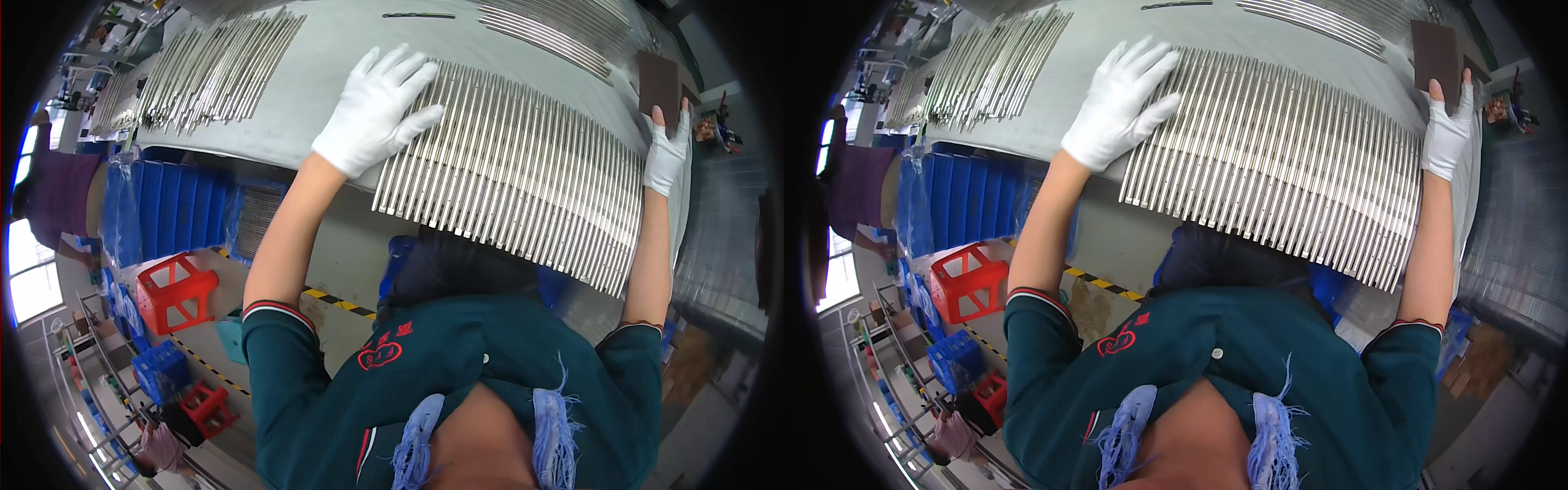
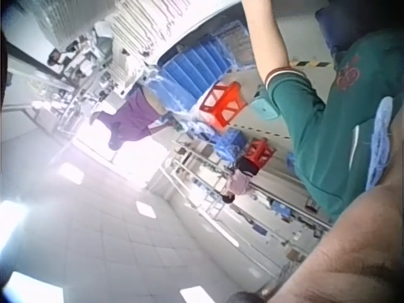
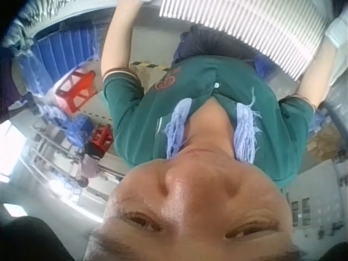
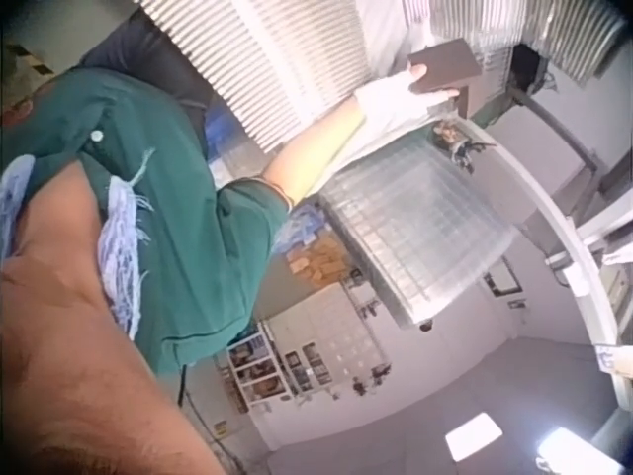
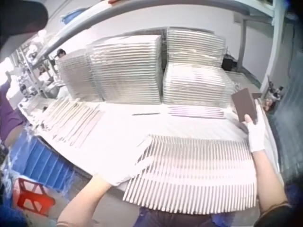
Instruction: Sorting and aligning metal rods on a factory workbench using an alignment tool.
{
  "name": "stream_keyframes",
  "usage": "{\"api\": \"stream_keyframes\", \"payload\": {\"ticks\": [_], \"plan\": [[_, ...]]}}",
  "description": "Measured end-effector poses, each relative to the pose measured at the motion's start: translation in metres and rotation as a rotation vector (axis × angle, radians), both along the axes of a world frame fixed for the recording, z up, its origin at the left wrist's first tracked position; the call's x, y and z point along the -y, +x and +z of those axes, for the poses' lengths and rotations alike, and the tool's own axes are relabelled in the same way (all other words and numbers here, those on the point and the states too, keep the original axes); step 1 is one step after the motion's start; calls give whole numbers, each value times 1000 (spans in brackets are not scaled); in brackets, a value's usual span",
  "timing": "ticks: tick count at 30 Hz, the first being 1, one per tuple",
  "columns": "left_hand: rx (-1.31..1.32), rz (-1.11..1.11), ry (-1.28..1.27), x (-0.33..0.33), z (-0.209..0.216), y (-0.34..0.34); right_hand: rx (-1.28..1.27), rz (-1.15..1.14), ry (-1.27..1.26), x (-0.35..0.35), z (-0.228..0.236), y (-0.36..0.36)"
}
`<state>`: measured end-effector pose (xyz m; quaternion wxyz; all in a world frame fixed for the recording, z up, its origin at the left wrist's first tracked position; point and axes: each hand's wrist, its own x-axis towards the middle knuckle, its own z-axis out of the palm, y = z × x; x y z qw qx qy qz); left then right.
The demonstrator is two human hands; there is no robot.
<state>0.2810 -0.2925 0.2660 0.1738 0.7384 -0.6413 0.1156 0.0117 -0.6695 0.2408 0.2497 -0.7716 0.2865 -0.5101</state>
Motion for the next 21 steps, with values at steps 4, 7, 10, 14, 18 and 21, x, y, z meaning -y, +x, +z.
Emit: {"api": "stream_keyframes", "payload": {"ticks": [4, 7, 10, 14, 18, 21], "plan": [[89, -147, -17, 65, -7, 2, -1, -2, 20, 4, -2, -4], [-8, -207, -123, 93, -22, -9, -79, -25, 32, 0, 2, -2], [8, -162, -97, 91, -27, -8, -3, 30, 119, 7, -4, -4], [81, -119, -84, 77, -27, 16, -27, 46, 68, 28, -9, -17], [148, -18, -43, 50, -18, 37, 7, 59, 84, 25, -10, -14], [-114, 123, 201, 39, 2, 33, -1, 45, 58, 21, -7, -12]]}}
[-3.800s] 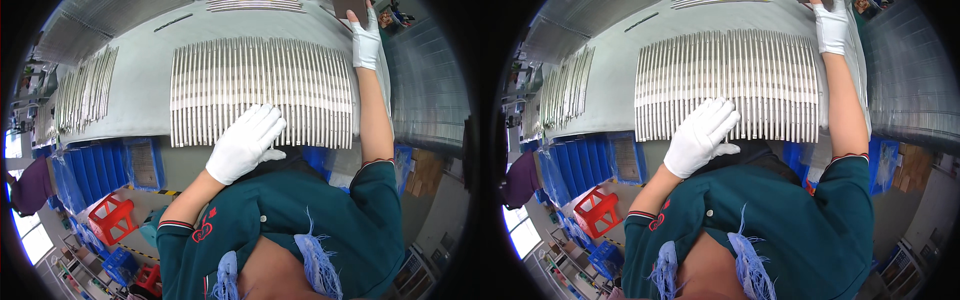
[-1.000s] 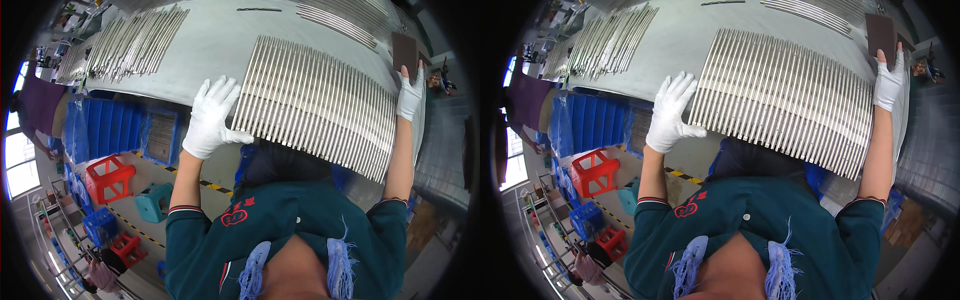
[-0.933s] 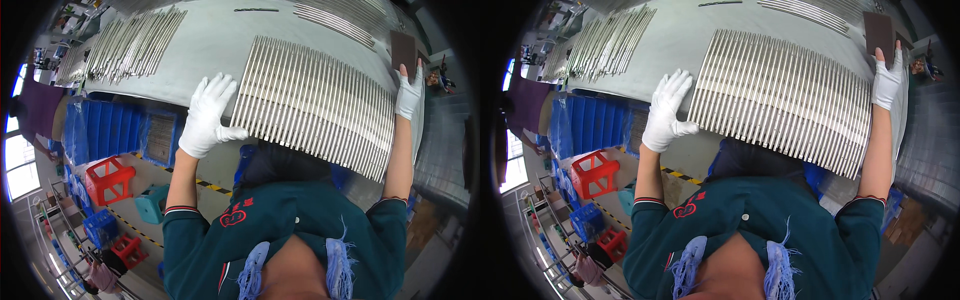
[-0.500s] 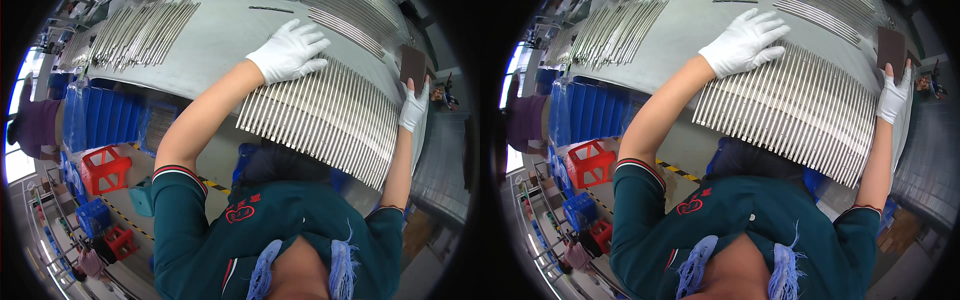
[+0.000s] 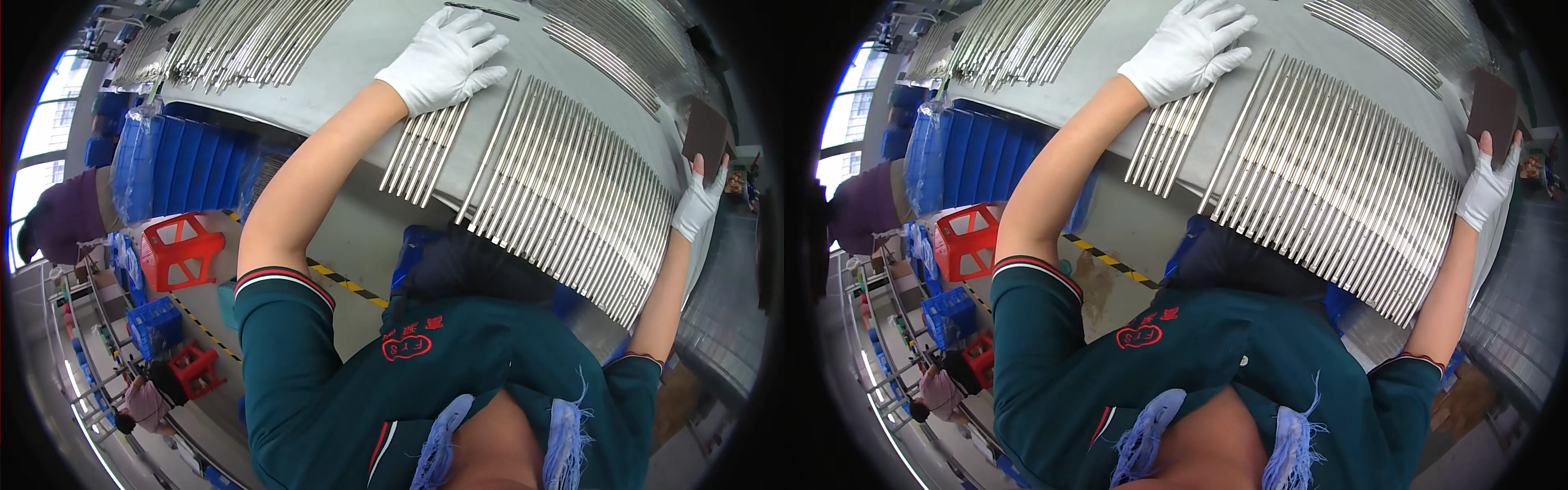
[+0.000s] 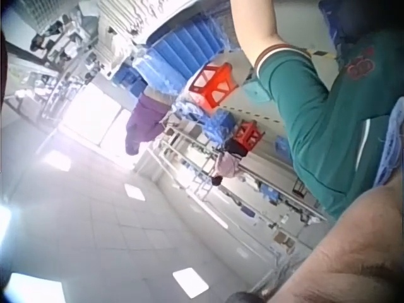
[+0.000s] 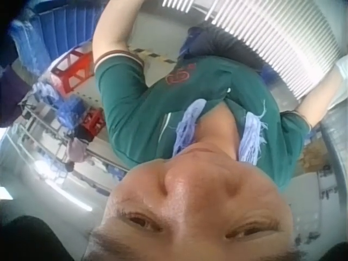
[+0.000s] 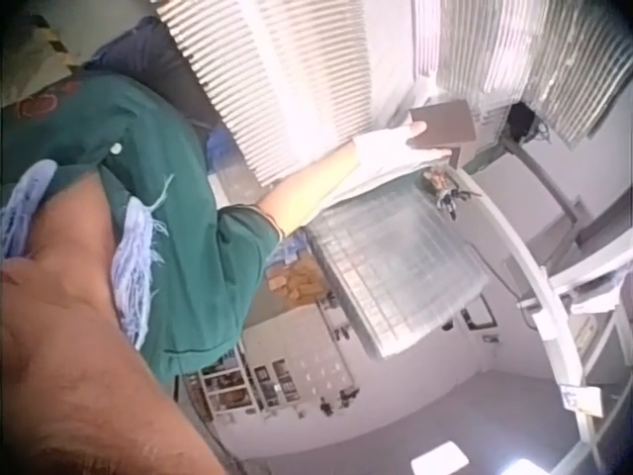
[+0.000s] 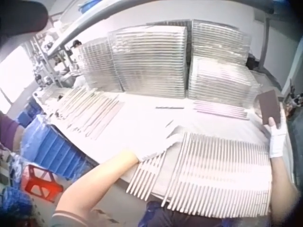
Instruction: Sorting and aligning metal rods on a factory workbench using an alignment tool.
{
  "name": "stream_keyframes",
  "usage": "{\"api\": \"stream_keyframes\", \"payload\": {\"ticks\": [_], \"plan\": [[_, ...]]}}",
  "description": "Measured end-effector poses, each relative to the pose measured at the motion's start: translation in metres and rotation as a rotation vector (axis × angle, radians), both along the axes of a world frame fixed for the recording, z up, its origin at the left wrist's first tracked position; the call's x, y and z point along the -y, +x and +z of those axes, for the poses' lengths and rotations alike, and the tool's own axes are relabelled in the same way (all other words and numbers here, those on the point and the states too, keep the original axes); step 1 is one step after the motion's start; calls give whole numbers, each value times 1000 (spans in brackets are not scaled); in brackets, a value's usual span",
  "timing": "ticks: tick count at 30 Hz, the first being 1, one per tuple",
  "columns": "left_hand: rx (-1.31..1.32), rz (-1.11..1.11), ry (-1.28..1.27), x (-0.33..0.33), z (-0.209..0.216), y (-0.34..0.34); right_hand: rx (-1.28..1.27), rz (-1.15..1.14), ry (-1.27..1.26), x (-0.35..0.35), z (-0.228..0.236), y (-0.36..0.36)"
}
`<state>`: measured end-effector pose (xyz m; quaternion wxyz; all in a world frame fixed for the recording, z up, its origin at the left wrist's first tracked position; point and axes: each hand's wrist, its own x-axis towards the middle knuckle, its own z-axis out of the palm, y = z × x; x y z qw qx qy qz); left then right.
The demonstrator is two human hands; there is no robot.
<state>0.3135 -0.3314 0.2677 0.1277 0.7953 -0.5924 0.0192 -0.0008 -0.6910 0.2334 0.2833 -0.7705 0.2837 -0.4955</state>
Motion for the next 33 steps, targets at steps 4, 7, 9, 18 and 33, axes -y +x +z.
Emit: {"api": "stream_keyframes", "payload": {"ticks": [4, 7, 9, 18, 33], "plan": [[285, -129, -275, 21, -25, -5, 98, 45, 116, -13, 6, 5], [239, -224, -294, 39, -31, -23, 106, 63, 118, -19, 11, 8], [206, -247, -336, 49, -36, -33, 50, -4, 62, -27, 16, 11], [267, -237, -274, 15, -16, -6, 31, -25, 16, -26, 18, 10], [222, -271, -310, 33, -26, -22, 115, 6, 133, -31, 20, 13]]}}
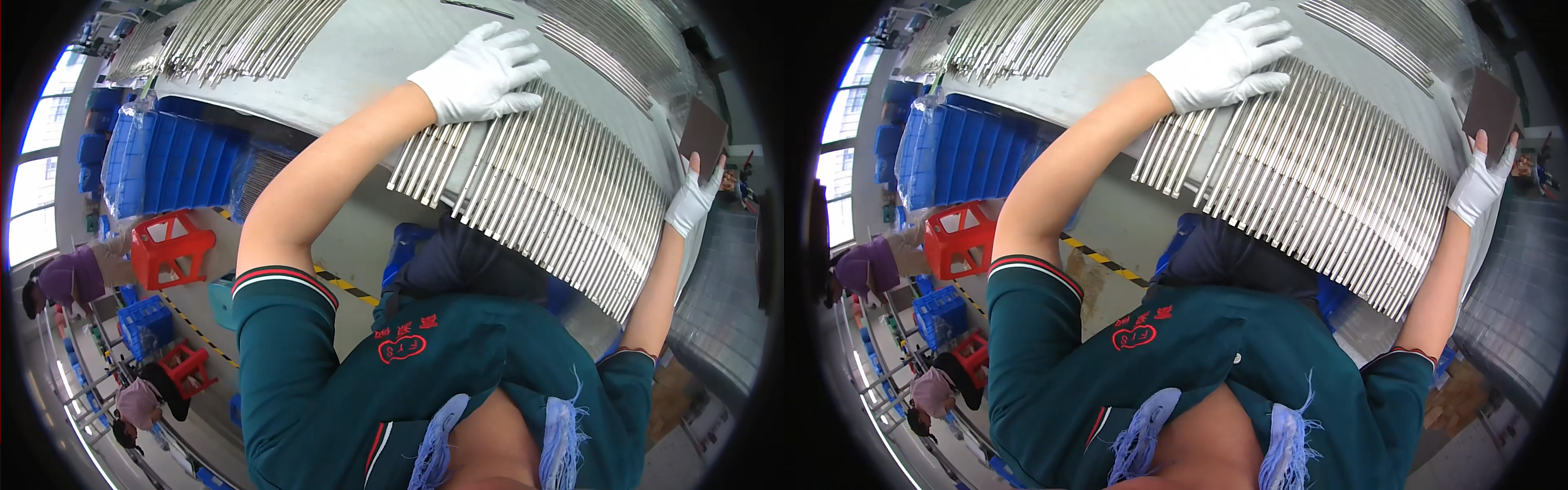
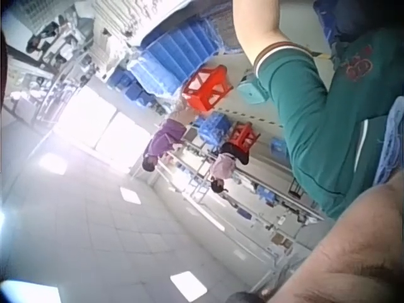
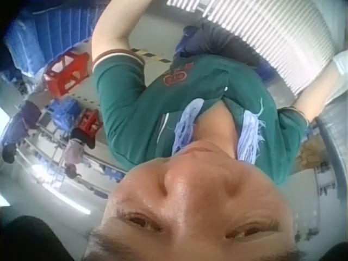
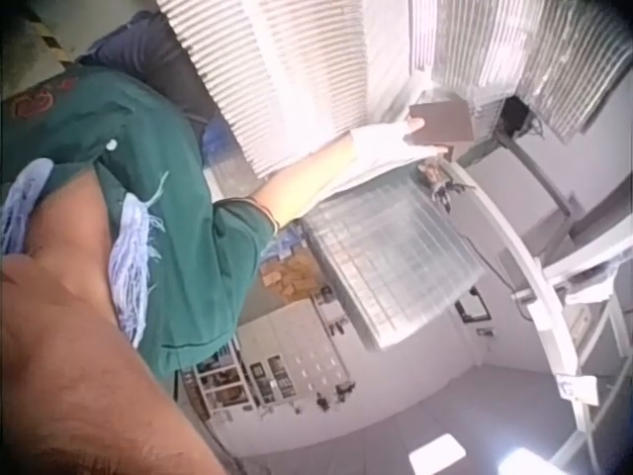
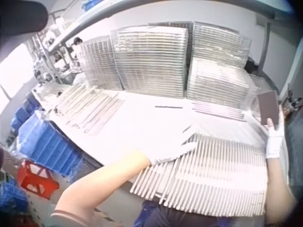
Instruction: Sorting and aligning metal rods on a factory workbench using an alignment tool.
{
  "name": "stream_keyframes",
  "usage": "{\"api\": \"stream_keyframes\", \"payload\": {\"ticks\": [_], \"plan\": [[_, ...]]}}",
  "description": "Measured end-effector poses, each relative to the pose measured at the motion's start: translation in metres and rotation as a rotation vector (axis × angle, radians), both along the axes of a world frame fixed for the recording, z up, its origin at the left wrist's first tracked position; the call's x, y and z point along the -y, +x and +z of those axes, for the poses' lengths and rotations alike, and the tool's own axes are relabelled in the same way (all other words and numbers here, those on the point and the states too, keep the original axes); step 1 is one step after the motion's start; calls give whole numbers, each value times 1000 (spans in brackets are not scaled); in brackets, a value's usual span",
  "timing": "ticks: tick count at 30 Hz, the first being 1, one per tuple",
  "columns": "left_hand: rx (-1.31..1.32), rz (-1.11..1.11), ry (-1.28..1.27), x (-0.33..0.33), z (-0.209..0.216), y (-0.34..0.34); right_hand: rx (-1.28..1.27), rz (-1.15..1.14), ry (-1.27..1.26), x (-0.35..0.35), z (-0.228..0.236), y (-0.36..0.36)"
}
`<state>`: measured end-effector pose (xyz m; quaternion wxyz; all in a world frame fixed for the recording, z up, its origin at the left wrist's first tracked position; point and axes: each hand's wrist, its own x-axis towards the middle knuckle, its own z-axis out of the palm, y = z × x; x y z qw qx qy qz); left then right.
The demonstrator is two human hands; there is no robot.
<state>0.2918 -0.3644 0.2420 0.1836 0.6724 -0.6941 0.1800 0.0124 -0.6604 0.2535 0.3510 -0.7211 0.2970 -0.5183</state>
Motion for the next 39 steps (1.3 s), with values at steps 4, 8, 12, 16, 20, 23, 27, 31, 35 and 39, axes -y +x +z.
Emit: {"api": "stream_keyframes", "payload": {"ticks": [4, 8, 12, 16, 20, 23, 27, 31, 35, 39], "plan": [[-56, -63, -36, 12, -1, -16, 38, 17, 20, 0, 0, 1], [-21, -72, -22, 7, 1, -7, -54, -126, -123, 36, -15, -15], [68, 24, 60, -24, 7, 20, 295, -15, 196, 23, -5, -8], [245, 136, 58, -49, 16, 45, 446, 75, 297, 34, -8, -14], [-118, 297, 511, -27, 109, -15, 284, -99, 198, 28, -7, -20], [101, -38, -50, -1, 21, -8, 71, -151, -107, 34, -9, -11], [47, -212, -80, 46, 15, -50, 94, -104, -109, 3, -1, -1], [-137, -205, -13, 56, 6, -61, 113, -71, -80, 7, -5, 0], [-13, -144, 22, 42, 1, -45, 127, -88, -64, 13, -2, -7], [92, -29, 88, 13, 2, -12, 231, -102, 99, 24, -1, -10]]}}
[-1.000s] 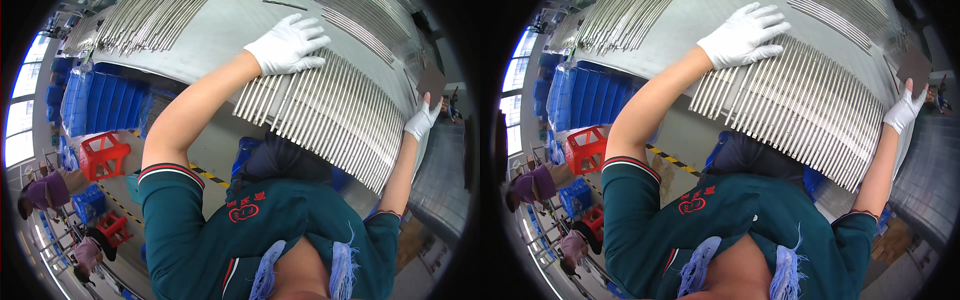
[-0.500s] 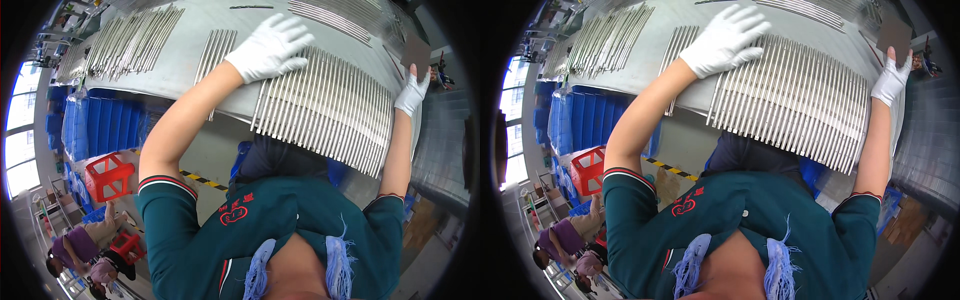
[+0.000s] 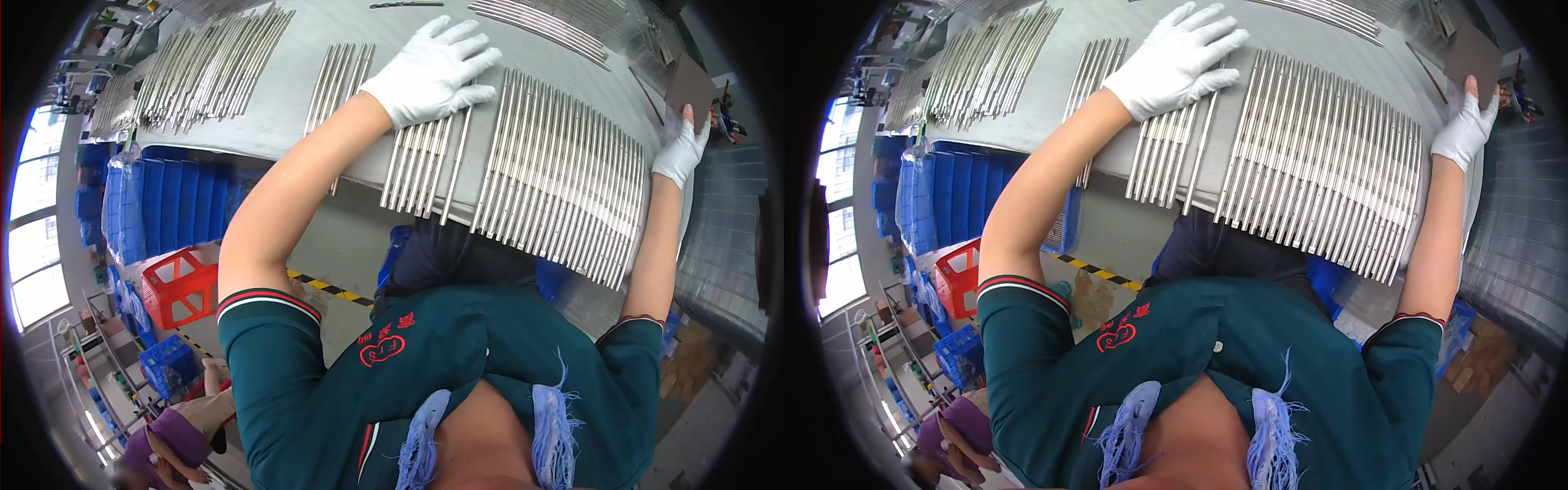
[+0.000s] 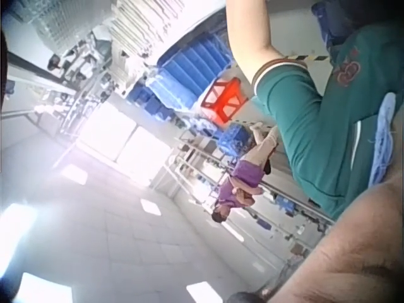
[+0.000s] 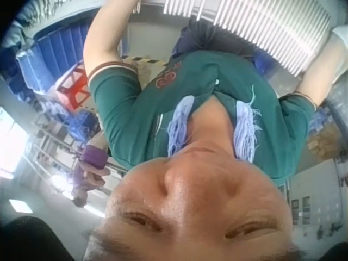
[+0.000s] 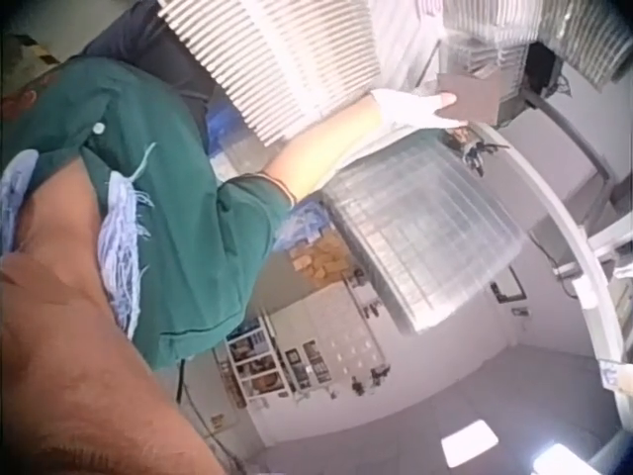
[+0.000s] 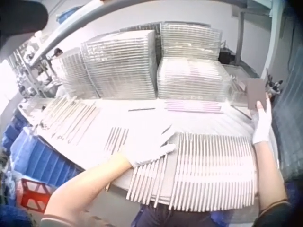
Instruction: Sorting and aligning metal rods on a factory workbench using an alignment tool.
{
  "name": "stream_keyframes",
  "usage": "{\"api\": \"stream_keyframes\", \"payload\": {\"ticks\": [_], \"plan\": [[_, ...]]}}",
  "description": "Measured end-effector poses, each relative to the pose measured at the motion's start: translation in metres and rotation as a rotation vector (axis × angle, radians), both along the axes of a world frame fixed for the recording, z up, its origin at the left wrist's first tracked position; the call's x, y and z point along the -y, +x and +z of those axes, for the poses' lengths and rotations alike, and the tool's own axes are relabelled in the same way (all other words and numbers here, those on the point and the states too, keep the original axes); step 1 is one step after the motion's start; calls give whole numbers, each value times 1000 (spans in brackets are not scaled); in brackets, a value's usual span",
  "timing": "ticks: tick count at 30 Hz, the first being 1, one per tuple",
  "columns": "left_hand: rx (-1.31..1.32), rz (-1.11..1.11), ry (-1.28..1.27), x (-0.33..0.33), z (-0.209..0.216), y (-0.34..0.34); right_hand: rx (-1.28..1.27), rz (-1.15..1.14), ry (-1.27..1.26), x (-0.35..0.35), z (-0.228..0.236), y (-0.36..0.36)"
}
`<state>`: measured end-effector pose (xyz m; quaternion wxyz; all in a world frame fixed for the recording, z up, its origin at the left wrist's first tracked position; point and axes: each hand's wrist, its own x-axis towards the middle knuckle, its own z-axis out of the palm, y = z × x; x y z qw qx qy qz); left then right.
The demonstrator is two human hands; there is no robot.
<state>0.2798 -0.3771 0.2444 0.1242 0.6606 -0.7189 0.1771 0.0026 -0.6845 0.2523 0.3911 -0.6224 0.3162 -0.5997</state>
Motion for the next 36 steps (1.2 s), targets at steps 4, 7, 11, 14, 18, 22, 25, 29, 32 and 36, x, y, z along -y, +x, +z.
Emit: {"api": "stream_keyframes", "payload": {"ticks": [4, 7, 11, 14, 18, 22, 25, 29, 32, 36], "plan": [[64, 73, 20, -14, 1, 15, 303, 178, 276, 12, -4, -8], [41, 55, -17, -7, -1, 7, 282, 121, 309, 9, -3, -7], [-49, 3, -46, 16, 0, -22, 62, 4, 57, 14, -8, -9], [-61, -52, -68, 30, -3, -38, -4, -9, -155, -11, -4, 7], [-112, -95, -82, 38, -4, -47, -102, 9, -226, -11, -6, 9], [-56, -74, -44, 21, 5, -30, -107, 26, -223, -18, -2, 9], [63, -34, -36, -2, 17, -6, -129, 27, -277, -10, -6, 6], [-43, -12, -100, -2, 16, -10, -91, 92, -232, -8, -4, 8], [-7, -102, -98, 25, 15, -38, -81, 137, -167, -11, -6, 2], [-69, -161, -154, 57, 6, -67, -84, 166, -157, -12, -10, 8]]}}
